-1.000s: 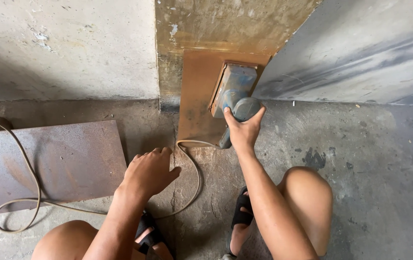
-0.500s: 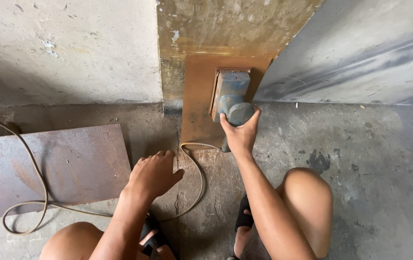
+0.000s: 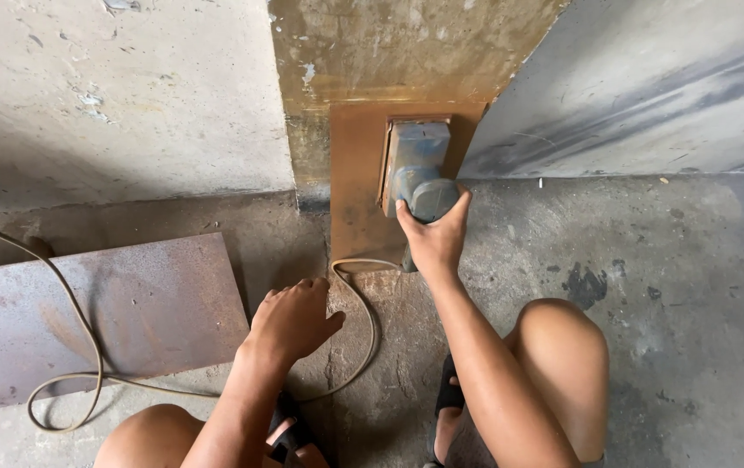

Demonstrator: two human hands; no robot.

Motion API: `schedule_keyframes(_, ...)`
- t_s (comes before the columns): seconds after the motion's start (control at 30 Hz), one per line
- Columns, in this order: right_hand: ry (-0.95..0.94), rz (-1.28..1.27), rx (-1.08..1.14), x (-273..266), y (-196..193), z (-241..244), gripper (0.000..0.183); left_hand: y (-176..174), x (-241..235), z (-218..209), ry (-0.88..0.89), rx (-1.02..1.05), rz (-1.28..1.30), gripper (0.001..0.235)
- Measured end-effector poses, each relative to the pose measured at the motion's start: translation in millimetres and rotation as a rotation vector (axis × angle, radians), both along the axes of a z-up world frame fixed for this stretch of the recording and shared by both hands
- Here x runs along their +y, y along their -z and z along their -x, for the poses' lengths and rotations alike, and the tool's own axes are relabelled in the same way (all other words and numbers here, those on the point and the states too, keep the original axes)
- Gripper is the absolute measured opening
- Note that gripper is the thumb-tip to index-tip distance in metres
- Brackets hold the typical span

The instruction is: Using an electric orbital sander to smooth and clean a vertical metal plate on a fabrication floor.

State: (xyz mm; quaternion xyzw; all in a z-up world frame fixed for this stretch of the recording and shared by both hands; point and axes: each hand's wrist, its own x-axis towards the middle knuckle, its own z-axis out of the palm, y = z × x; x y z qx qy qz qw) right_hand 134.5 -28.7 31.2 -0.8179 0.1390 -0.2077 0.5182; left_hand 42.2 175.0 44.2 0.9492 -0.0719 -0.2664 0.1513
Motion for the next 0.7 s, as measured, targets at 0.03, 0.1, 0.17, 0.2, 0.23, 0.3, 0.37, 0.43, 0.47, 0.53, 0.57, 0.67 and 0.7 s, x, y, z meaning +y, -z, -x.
schedule_keyframes(0.03,0.001,0.001,0.000,-1.5,0.4,0.8,0.077,2.5,-1.7,-1.2,0.001,0.000,0.001,0.059)
schedule_keyframes(0.1,0.022,-0.027,0.042,-3.2,0.3,1.9,0.077,7.1,-3.9,-4.0,0.009,-0.021,-0.004,0.058)
schedule_keyframes(0.17,0.046,-0.050,0.049,-5.9,-3.4,0.5,0.077,3.1,-6.4,-3.4,0.010,-0.024,0.002,0.059)
schedule_keyframes(0.2,0.069,-0.073,0.061,-7.2,-5.2,-0.2,0.077,1.2,-7.7,-3.1,0.010,-0.023,0.007,0.059)
schedule_keyframes(0.23,0.067,-0.074,0.061,-7.4,-5.6,-2.0,0.077,-0.2,-7.9,-1.3,0.008,-0.023,0.007,0.059)
schedule_keyframes(0.3,0.093,-0.091,0.033,-7.9,-6.6,-6.6,0.075,-3.2,-8.3,1.1,0.012,-0.019,0.006,0.057)
schedule_keyframes(0.37,0.082,-0.074,0.035,-2.1,-8.3,-5.6,0.076,2.7,-4.8,2.9,0.006,-0.009,0.012,0.058)
schedule_keyframes(0.43,0.075,-0.055,0.035,2.3,-7.4,-2.3,0.076,4.2,-2.7,3.0,0.004,0.000,0.019,0.059)
schedule_keyframes(0.47,0.034,-0.016,0.031,4.2,-5.5,0.4,0.077,2.8,-2.1,2.4,-0.005,-0.003,0.014,0.058)
schedule_keyframes(0.53,-0.003,0.025,0.030,4.1,-1.7,5.6,0.078,1.0,-2.1,2.1,-0.011,-0.001,0.010,0.057)
schedule_keyframes(0.57,-0.005,0.035,0.045,2.2,0.1,7.1,0.077,0.5,-2.8,1.7,-0.005,-0.003,0.007,0.058)
schedule_keyframes(0.67,0.028,0.018,0.072,-7.1,8.2,2.1,0.078,-2.8,-4.8,0.9,-0.002,-0.003,0.016,0.059)
schedule_keyframes(0.7,0.061,-0.011,0.088,-10.2,11.7,-0.2,0.080,-4.3,-5.2,2.3,-0.007,0.002,0.028,0.059)
